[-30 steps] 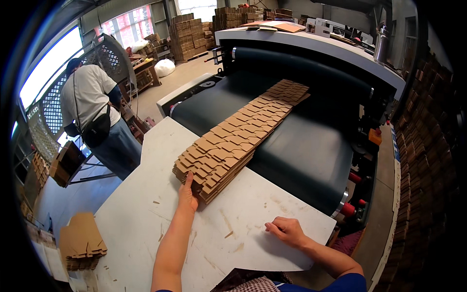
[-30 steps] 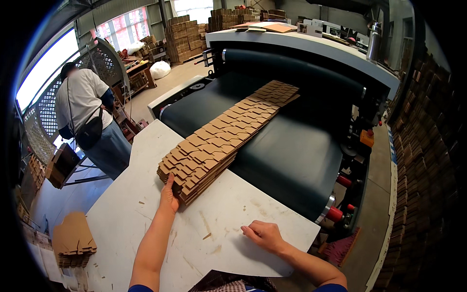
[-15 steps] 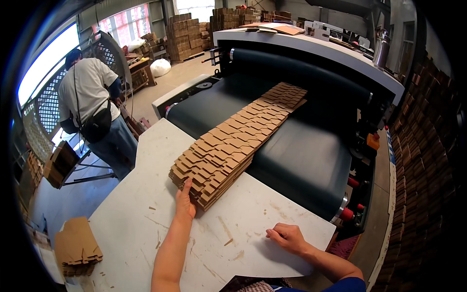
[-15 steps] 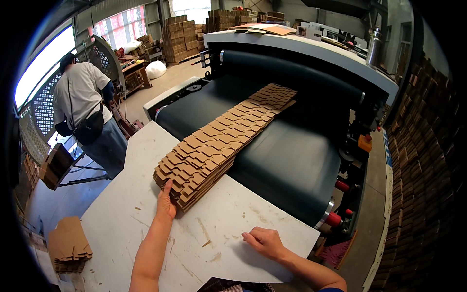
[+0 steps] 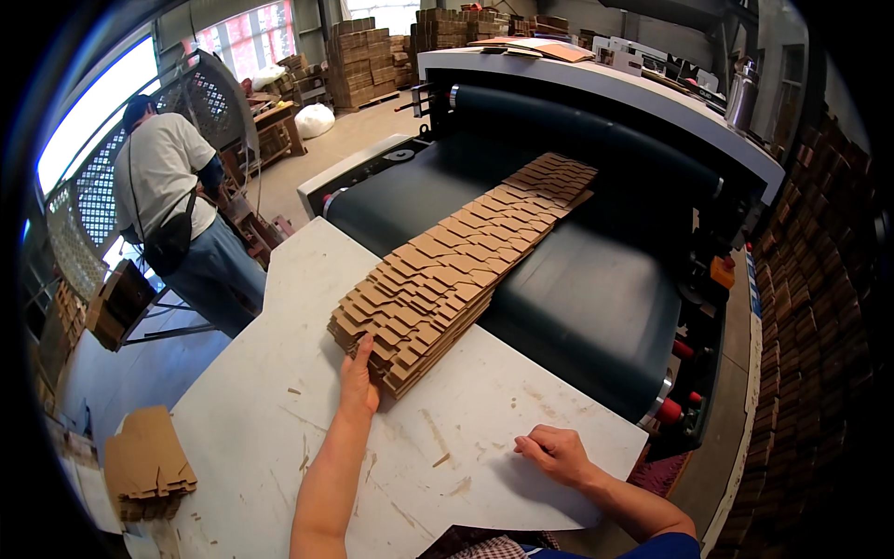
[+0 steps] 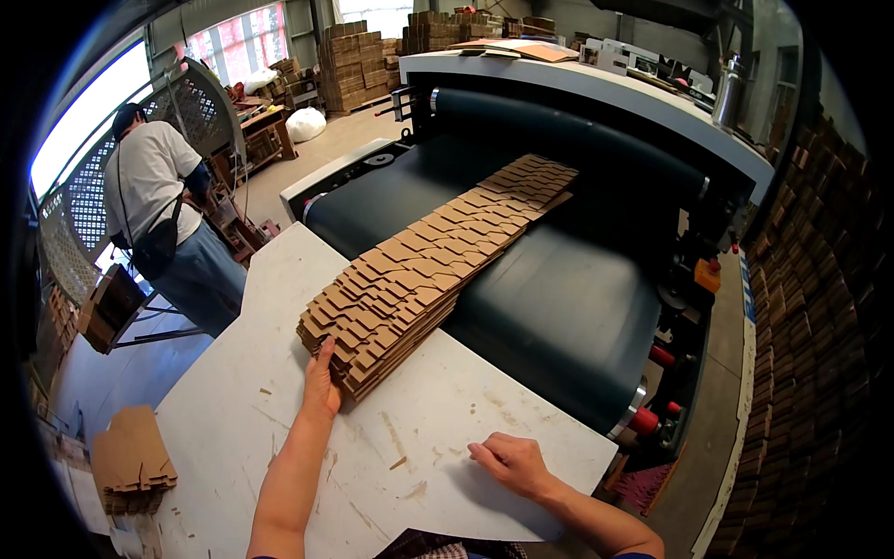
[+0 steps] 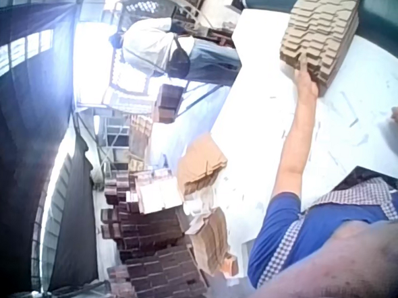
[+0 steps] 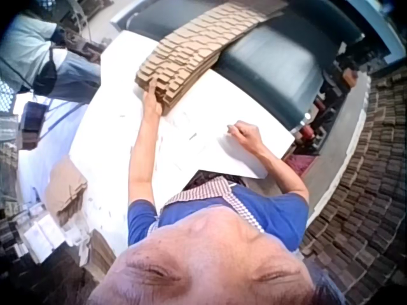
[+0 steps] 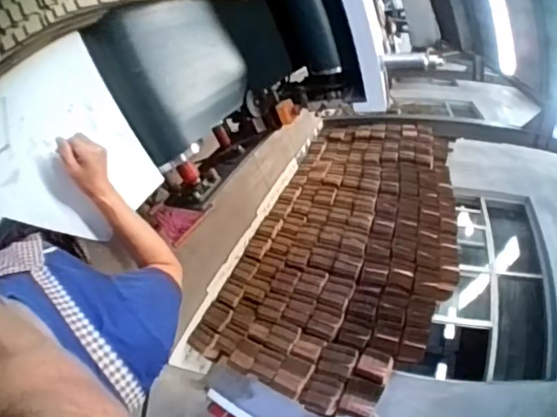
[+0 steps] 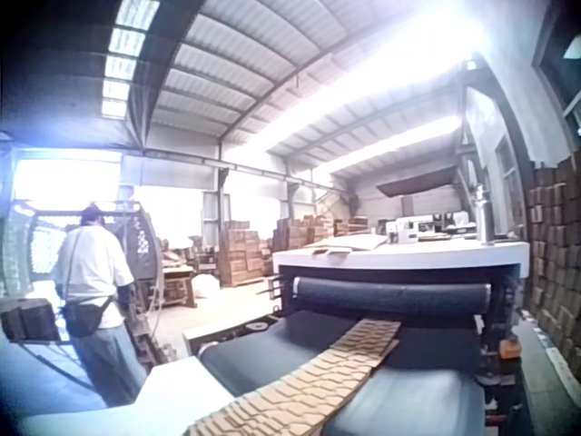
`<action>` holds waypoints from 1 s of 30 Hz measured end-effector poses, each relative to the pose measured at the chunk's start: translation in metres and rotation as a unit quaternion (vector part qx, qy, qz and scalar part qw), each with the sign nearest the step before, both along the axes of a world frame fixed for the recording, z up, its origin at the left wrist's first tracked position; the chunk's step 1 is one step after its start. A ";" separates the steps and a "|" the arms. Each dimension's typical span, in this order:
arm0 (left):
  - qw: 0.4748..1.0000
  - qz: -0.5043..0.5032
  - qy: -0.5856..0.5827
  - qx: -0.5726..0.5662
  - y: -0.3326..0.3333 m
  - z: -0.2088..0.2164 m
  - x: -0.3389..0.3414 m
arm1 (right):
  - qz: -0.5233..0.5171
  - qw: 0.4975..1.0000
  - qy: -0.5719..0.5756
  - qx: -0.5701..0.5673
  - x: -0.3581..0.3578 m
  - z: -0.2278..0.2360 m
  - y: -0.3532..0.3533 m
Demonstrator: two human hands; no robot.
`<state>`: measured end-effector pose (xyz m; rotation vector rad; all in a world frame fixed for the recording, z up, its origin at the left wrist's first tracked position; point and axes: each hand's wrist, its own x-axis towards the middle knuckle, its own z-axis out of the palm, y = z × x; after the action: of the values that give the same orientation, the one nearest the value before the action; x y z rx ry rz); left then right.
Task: The person repeatedly picks up stacks of pre-cut cardboard pieces from a conveyor belt, aligns them, and places them onto a growing pile on the table. The person occasionally separates a few pieces from a stack before stacking them.
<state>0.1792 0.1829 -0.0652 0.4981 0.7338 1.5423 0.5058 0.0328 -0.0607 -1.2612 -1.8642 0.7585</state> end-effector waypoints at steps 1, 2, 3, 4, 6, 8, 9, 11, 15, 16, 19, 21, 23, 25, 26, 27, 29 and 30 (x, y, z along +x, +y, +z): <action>1.000 0.001 0.000 0.003 0.001 -0.002 0.000 | 0.000 1.000 -0.002 0.001 0.000 0.000 0.000; 1.000 0.003 0.001 0.006 0.001 -0.003 0.000 | 0.000 1.000 -0.003 0.003 0.000 0.001 0.000; 1.000 0.002 -0.001 0.005 0.002 -0.004 -0.001 | 0.000 1.000 0.000 0.000 0.000 0.001 0.000; 1.000 0.002 -0.002 0.004 0.002 -0.004 -0.001 | 0.000 1.000 0.004 -0.002 0.000 0.001 0.000; 1.000 0.000 -0.003 0.004 0.002 -0.004 -0.001 | -0.001 1.000 0.009 -0.005 0.001 0.000 0.000; 1.000 -0.001 -0.001 0.006 0.002 -0.002 0.001 | -0.001 1.000 0.010 -0.006 0.001 -0.001 0.000; 1.000 0.000 0.000 0.005 0.002 -0.001 0.001 | 0.000 1.000 0.010 -0.007 0.001 -0.001 0.000; 1.000 0.003 0.003 0.002 0.001 0.000 0.001 | 0.002 1.000 0.009 -0.009 0.002 0.000 0.000; 1.000 0.004 0.005 0.003 0.001 -0.001 0.001 | 0.001 1.000 0.005 -0.003 0.001 0.002 0.000; 1.000 0.006 0.005 0.000 0.001 -0.001 0.002 | 0.001 1.000 0.007 -0.004 0.002 0.002 -0.001; 1.000 0.002 0.004 0.002 0.001 -0.003 0.001 | 0.003 1.000 0.006 -0.011 0.003 0.002 -0.001; 1.000 -0.001 0.002 0.003 0.001 -0.002 0.001 | 0.002 1.000 0.008 -0.014 0.003 0.002 -0.001; 1.000 -0.004 -0.002 0.000 0.002 -0.002 0.003 | -0.002 1.000 0.017 -0.015 0.005 0.004 -0.001; 1.000 -0.005 -0.004 -0.002 0.004 -0.004 0.000 | -0.018 0.991 0.092 -0.091 0.005 0.006 0.001; 1.000 -0.006 -0.005 -0.003 0.005 -0.005 -0.001 | -0.025 0.983 0.129 -0.129 0.005 0.008 0.003; 1.000 0.000 -0.016 -0.009 0.006 -0.004 0.000 | -0.025 0.985 0.117 -0.122 0.006 0.018 0.010; 1.000 0.000 -0.013 -0.006 0.004 -0.002 0.000 | -0.029 0.999 0.022 -0.007 0.013 0.036 0.045; 1.000 0.003 -0.012 -0.005 0.002 0.000 0.000 | -0.029 0.998 -0.025 0.051 0.016 0.048 0.068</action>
<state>0.1795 0.1849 -0.0651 0.4704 0.7249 1.5467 0.5217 0.1012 -0.0132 -1.2740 -1.8737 0.5976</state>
